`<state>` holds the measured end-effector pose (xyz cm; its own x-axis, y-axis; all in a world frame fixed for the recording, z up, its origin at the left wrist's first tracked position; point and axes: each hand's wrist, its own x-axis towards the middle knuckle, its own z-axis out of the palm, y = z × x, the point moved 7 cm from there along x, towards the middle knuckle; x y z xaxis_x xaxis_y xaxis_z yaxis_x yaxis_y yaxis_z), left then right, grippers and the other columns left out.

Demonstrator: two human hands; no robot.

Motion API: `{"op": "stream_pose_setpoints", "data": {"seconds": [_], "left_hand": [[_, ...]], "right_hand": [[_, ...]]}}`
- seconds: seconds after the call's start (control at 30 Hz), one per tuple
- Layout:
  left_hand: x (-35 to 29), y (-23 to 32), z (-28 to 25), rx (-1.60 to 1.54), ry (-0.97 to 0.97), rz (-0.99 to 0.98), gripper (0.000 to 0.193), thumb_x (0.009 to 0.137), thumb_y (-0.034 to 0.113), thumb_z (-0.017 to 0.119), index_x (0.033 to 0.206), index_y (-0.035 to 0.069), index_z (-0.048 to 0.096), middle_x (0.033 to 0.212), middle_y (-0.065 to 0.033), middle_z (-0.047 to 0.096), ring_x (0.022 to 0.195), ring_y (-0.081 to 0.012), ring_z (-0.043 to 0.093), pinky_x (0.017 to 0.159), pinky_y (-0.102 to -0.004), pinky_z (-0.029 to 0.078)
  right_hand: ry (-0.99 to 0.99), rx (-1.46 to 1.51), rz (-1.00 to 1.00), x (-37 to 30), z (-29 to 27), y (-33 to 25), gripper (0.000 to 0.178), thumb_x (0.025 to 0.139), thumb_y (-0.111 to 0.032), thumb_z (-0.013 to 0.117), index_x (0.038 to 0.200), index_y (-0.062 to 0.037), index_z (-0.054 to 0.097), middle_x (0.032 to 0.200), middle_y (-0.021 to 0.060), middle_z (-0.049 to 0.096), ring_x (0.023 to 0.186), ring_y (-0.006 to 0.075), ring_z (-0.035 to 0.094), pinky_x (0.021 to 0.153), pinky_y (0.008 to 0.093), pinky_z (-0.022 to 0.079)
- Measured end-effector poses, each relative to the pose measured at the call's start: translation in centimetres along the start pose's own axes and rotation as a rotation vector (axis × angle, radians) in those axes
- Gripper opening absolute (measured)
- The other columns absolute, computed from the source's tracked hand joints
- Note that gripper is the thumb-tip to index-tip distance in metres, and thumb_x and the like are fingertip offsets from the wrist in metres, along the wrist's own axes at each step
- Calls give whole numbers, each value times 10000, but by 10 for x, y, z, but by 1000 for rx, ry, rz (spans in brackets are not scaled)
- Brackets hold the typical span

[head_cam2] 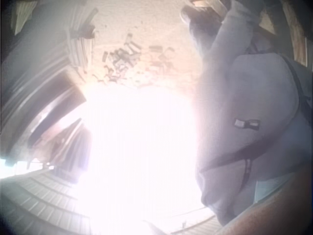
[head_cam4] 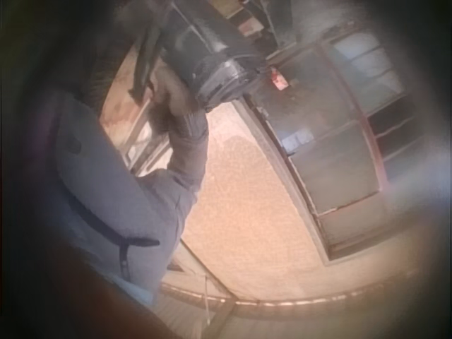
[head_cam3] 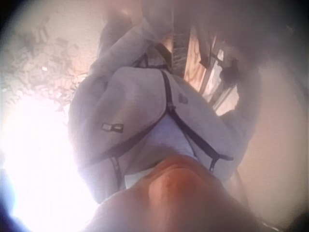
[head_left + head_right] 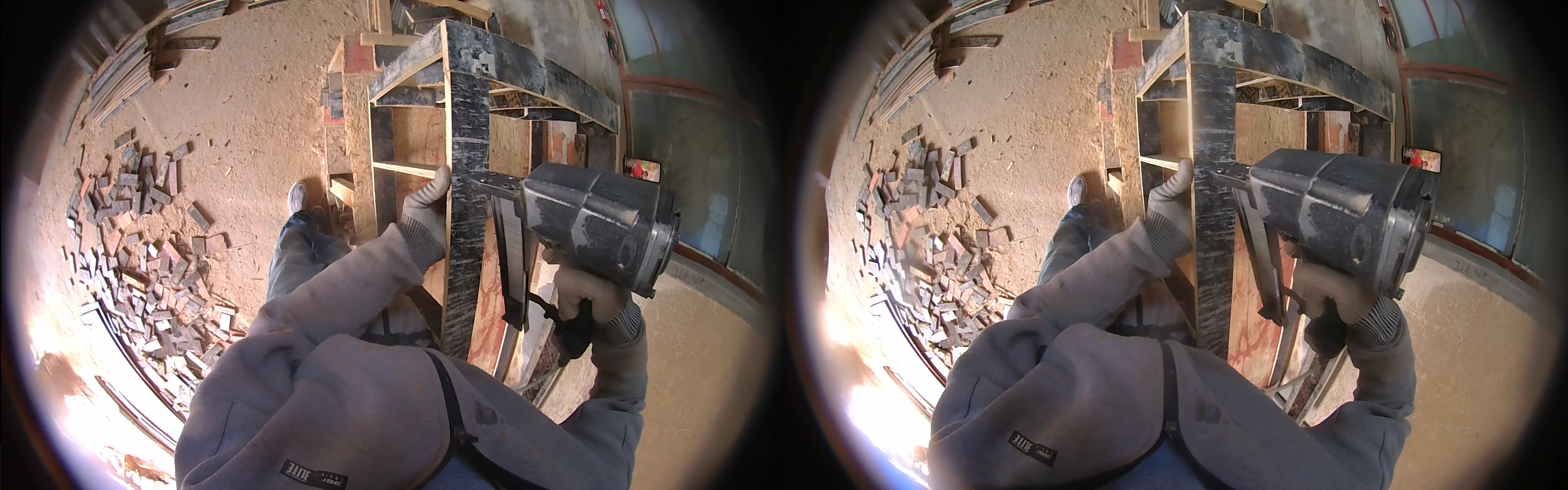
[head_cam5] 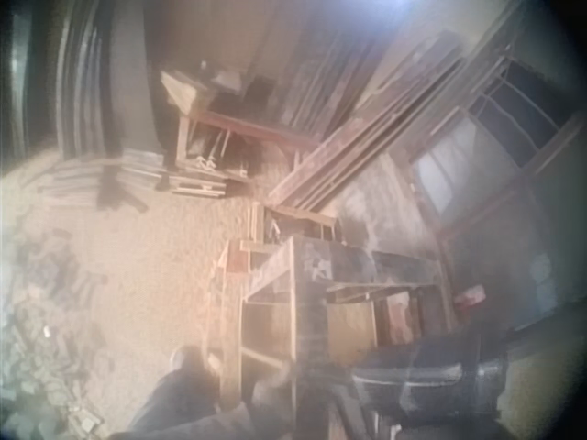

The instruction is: The person assembles a wooden frame by positioning wooden pieces and securing them with a nail gun and hammer. They repeatedly align and fasten joints, occasionally tapping pieces into place.

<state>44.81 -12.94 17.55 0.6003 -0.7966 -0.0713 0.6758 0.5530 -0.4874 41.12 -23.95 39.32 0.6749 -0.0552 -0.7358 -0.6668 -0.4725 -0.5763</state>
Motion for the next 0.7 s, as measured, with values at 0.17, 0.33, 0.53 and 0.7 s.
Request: {"op": "stream_pose_setpoints", "data": {"seconds": [0.17, 0.33, 0.53, 0.7], "left_hand": [[3, -2, -6, -21, 55, -23, 570, 930, 430, 696, 1305, 8, 617, 1268, -177, 671, 1156, -344, 640, 1040, -515, 496], [4, -2, -2, -15, 43, 46, 779, 870, 647, 641, 1317, 11, 598, 1181, -187, 684, 1068, -344, 654, 977, -499, 538], [8, -2, -5, 3, -7, 6, 918, 812, 713, 640, 1353, -23, 545, 1252, -208, 648, 1151, -360, 634, 1023, -512, 522], [-2, 6, -15, 214, 125, 57, 847, 857, 671, 662, 1333, -22, 565, 1179, -190, 689, 1046, -335, 688, 926, -449, 574]], "right_hand": [[-55, -87, -84, 1, 1, -3, 247, 899, -29, 506, 679, 19, 606, 562, 52, 583, 512, 135, 570, 532, 262, 463], [87, -47, -5, 0, -9, 0, 320, 922, -42, 488, 612, -37, 568, 551, 52, 572, 498, 153, 564, 517, 265, 456], [177, -23, 268, -7, -17, 23, 316, 906, -71, 517, 593, -69, 561, 539, 40, 546, 508, 158, 578, 509, 274, 456], [32, -202, -374, -16, -21, -1, 362, 915, -141, 521, 559, -75, 526, 537, 64, 534, 473, 182, 557, 482, 283, 443]]}}
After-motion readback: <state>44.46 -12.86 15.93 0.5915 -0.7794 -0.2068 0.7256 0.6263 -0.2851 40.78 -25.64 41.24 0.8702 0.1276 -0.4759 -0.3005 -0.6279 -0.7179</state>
